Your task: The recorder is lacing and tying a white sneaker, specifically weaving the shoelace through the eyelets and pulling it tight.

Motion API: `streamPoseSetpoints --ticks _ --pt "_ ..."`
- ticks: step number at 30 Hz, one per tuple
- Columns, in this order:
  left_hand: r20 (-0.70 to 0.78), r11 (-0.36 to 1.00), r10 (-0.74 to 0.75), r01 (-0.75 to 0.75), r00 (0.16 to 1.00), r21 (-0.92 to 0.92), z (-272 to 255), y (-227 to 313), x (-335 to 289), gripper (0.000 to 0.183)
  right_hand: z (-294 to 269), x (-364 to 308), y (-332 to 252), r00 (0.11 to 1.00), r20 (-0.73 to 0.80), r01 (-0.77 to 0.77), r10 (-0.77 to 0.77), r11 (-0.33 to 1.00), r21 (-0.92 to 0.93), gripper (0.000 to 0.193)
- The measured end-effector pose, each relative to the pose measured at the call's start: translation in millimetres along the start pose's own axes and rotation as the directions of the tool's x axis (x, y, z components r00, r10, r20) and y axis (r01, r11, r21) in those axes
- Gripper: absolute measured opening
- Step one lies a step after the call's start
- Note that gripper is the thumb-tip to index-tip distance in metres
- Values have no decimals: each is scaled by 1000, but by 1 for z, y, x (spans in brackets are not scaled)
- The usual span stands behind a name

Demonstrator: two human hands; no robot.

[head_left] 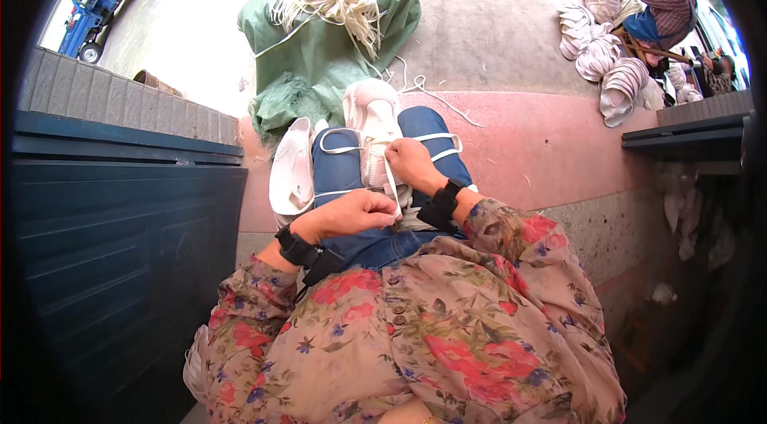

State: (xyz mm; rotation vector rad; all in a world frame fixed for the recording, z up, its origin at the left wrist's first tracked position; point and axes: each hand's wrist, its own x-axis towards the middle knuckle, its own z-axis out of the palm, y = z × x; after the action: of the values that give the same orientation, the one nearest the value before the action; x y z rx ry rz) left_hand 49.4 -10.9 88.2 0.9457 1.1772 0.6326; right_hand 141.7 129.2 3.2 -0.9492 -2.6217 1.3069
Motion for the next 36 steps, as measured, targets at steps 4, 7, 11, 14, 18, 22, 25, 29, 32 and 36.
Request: streamPoseSetpoints --ticks 4,7,11,14,18,22,25,29,32,36 --pt "-21 969 39 -32 999 245 -2 -8 1 21 4 -6 1 998 -42 41 -40 999 3 15" --pt "-224 817 95 52 970 574 -16 -18 5 21 6 -9 1 990 -112 83 -81 996 15 12" --pt "-560 689 412 157 719 708 -37 -28 22 26 9 -7 1 995 -90 37 -33 999 39 17" --pt "-567 671 468 144 678 727 -43 -27 44 31 11 -4 6 993 -101 -46 63 985 164 18" --pt "-538 625 347 239 768 743 -38 -22 56 38 14 -4 16 981 -190 83 -44 975 204 18" --pt "-535 579 285 302 795 757 -35 -22 57 42 12 -5 18 988 -149 71 -27 952 298 22" --pt "-534 579 212 335 818 743 -41 -25 58 44 9 -2 17 995 -98 66 -34 936 346 24" --pt "-543 565 282 320 791 760 -42 -23 59 46 5 1 19 991 111 -134 79 697 704 26" --pt "-606 522 245 423 757 740 -27 -21 62 48 2 1 21 979 188 -198 77 568 799 26" --pt "-697 650 264 411 667 639 -20 -29 69 50 2 2 21 973 220 -226 73 505 833 23"
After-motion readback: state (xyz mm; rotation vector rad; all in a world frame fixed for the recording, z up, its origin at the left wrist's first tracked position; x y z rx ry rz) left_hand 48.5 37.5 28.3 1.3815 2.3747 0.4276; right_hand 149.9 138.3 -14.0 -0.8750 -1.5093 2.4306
